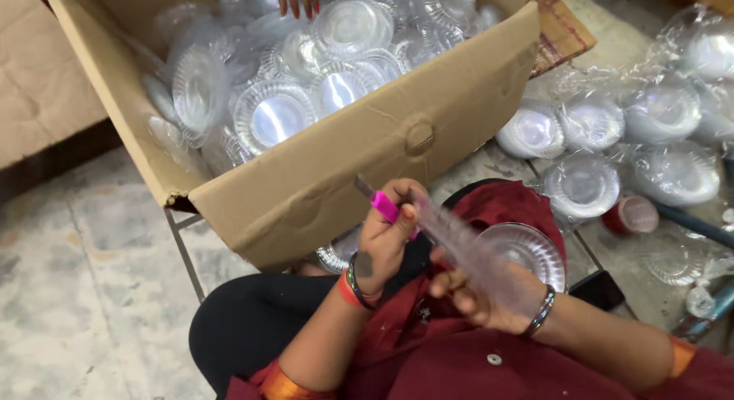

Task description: The person sits on the floor and uses a small pink tool to separate stacked clear plastic dishes. They peel the dishes apart one by one and place them into a nearby cardboard box.

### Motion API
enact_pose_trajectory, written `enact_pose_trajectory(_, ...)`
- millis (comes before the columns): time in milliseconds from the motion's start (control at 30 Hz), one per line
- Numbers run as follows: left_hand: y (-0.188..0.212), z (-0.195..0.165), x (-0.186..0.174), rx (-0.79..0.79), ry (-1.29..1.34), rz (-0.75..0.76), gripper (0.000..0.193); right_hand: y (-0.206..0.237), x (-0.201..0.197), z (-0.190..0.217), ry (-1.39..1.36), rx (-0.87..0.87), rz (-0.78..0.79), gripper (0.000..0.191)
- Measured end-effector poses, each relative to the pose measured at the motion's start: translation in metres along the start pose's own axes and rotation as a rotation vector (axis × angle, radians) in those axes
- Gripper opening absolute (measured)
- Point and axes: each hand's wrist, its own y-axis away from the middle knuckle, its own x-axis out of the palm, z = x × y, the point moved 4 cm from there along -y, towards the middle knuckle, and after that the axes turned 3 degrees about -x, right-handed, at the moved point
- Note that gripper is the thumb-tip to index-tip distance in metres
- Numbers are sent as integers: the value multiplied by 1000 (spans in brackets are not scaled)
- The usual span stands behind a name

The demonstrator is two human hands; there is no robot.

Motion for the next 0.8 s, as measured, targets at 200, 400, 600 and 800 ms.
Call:
enact_pose_trajectory(200, 3, 8, -34, 111, 100, -224, 40, -10, 29, 16, 553, -655, -302, 87)
enact_pose_trajectory(400, -2, 1, -31, 145, 266, -226, 39, 21, 30, 15, 1062, -846, -157, 47)
enact_pose_trajectory(600, -3, -4, -22, 94, 362, -185, 40, 27, 23, 21, 979, -812, -36, 45)
enact_pose_trajectory(800, -6, 11, -20, 48, 418, -209, 37, 26, 37, 23, 1000, -757, -89, 50)
